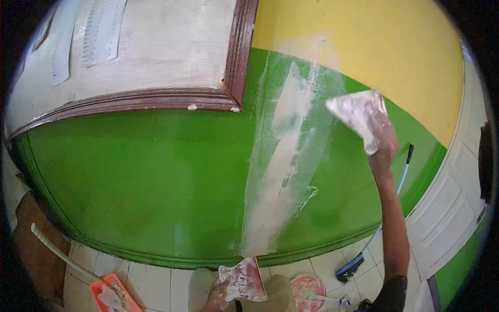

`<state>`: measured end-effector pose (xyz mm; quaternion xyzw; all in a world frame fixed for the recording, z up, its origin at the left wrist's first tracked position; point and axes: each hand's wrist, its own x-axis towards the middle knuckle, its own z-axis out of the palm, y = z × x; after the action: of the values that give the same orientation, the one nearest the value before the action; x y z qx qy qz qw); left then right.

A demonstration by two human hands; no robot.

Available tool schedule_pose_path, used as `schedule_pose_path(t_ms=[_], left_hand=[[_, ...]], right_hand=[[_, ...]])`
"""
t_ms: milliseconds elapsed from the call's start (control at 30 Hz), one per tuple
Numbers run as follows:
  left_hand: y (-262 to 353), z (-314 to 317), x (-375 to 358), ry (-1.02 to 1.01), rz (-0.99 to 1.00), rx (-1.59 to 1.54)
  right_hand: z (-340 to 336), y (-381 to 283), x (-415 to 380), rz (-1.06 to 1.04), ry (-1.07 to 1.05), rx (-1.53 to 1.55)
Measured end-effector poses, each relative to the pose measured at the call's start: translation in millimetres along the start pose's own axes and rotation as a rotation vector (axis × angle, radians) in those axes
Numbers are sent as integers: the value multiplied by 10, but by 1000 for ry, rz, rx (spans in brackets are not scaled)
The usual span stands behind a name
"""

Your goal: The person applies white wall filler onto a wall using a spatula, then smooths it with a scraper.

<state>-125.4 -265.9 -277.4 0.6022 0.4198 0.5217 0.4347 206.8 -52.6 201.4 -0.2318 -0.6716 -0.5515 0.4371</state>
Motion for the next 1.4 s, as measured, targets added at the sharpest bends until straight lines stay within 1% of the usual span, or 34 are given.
schedule_pose_path(t_ms=[33, 67, 133, 167, 233, 267, 333, 367, 433, 667, 733, 767, 833, 867, 900, 933, 1000, 1067, 1100, 1167, 1200, 1267, 1300, 1333, 1400], left_hand=[[-8, -15, -5, -35, 236, 264], [-48, 13, -33, -33, 240, 273], [-189, 92, -88, 165, -224, -731], [-290, 94, -41, 164, -223, -725], [-481, 70, 57, 271, -511, -1204], [-489, 75, 51, 285, -539, -1237], [-314, 71, 66, 262, -471, -1101], [-275, 63, 62, 265, -456, -1067], [-233, 40, 68, 270, -446, -1042], [-230, 28, 76, 268, -443, -1008], [-231, 44, 81, 268, -443, -1004], [-240, 56, 75, 269, -444, -1000], [-255, 58, 72, 275, -444, -989], [-263, 64, 71, 279, -443, -982], [-276, 58, 74, 285, -445, -979], [-278, 55, 71, 291, -448, -977], [-287, 38, 62, 302, -450, -966], [-293, 14, 65, 315, -450, -955], [-284, 7, 71, 319, -447, -944], [-276, -6, 96, 327, -450, -927], [-268, -17, 123, 329, -450, -917], [-245, -35, 185, 329, -455, -895], [-234, -36, 205, 328, -458, -883], [-227, -33, 220, 328, -463, -873], [-211, -7, 274, 317, -464, -848]], right_hand=[[-112, -99, 112, 140, 108, -29], [-56, -156, 198, 145, 118, -28], [71, -365, 413, 386, 171, 136], [60, -599, 564, 443, 158, 224], [181, -940, 678, 537, 41, 228], [253, -1092, 697, 540, 45, 229], [375, -1369, 640, 503, -64, 80], [372, -1480, 563, 505, -52, 82], [380, -1686, 324, 421, -130, 99], [390, -2149, -668, 425, -208, 191], [362, -2247, -957, 428, -275, 242], [347, -2261, -1101, 392, -323, 198], [215, -2182, -1192, 392, -313, 199], [128, -2157, -1094, 390, -302, 201], [26, -2080, -946, 429, -195, 219], [-37, -1970, -739, 426, -197, 218], [-64, -1678, -345, 342, 48, 206], [86, -1356, 32, 173, 121, 101], [180, -1179, 169, 174, 122, 99], [336, -860, 364, -334, 91, 99], [383, -774, 409, -337, 98, 96], [483, -630, 472, -685, -100, 194], [458, -549, 485, -803, -182, 211], [504, -465, 455, -803, -179, 215], [602, -310, 411, -940, -338, 253]])
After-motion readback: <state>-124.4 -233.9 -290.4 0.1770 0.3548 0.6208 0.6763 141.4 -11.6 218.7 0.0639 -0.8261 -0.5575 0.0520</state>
